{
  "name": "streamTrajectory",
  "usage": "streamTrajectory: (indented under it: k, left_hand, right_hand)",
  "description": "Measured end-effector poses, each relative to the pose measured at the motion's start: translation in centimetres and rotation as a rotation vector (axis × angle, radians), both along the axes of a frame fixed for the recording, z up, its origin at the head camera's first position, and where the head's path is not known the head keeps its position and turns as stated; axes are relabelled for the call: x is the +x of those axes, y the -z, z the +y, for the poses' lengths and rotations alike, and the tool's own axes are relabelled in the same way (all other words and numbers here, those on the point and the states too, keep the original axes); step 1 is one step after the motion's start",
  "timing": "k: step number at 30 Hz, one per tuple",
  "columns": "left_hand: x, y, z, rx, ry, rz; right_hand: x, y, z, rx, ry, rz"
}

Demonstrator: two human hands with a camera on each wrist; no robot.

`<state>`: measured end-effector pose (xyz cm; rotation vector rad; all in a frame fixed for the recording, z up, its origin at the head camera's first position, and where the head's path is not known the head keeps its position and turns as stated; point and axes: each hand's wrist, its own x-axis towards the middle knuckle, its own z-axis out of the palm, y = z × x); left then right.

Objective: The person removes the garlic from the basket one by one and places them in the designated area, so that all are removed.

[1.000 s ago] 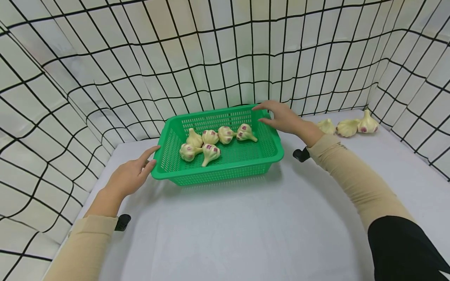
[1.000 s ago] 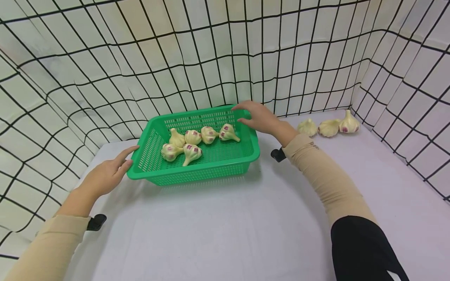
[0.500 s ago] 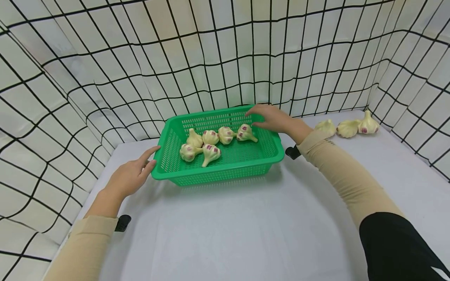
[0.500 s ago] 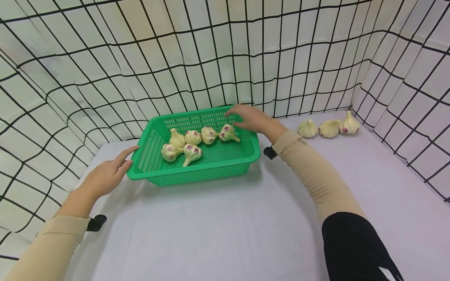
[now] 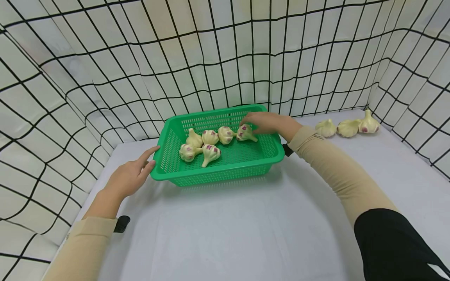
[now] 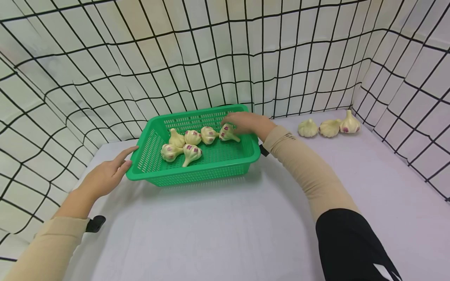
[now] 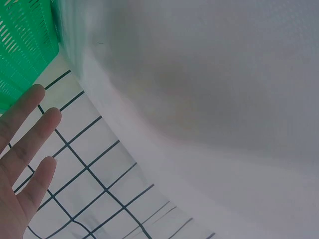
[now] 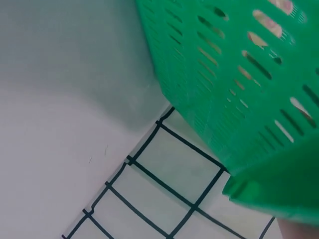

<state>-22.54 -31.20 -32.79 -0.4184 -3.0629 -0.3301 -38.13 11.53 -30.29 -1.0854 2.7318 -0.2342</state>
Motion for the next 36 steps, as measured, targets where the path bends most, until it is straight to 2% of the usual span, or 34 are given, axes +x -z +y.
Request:
streamTrajectory:
  k: [5,12,18,26,36]
  left_hand:
    - [0.2,0.0,-0.1,0.007,0.003,0.008]
    - [0.2,0.3,-0.1,0.009,0.006,0.017]
    - [0.1,0.2,-0.2,0.011,0.011,0.018]
    - [0.2,0.1,-0.2,0.007,0.010,0.019]
    - [0.2,0.1,-0.2,0.002,0.009,0.026]
  right_hand:
    - [0.1,0.3,-0.9,0.070,-0.005,-0.010]
    - [0.2,0.8,-1.4,0.160,-0.037,0.034]
    - [0.2,0.6,-1.5,0.181,-0.055,0.053]
    - [0.2,0.6,-1.6,0.183,-0.029,0.016]
    - [0.4,0.7,-1.9,0.224,-0.045,0.005]
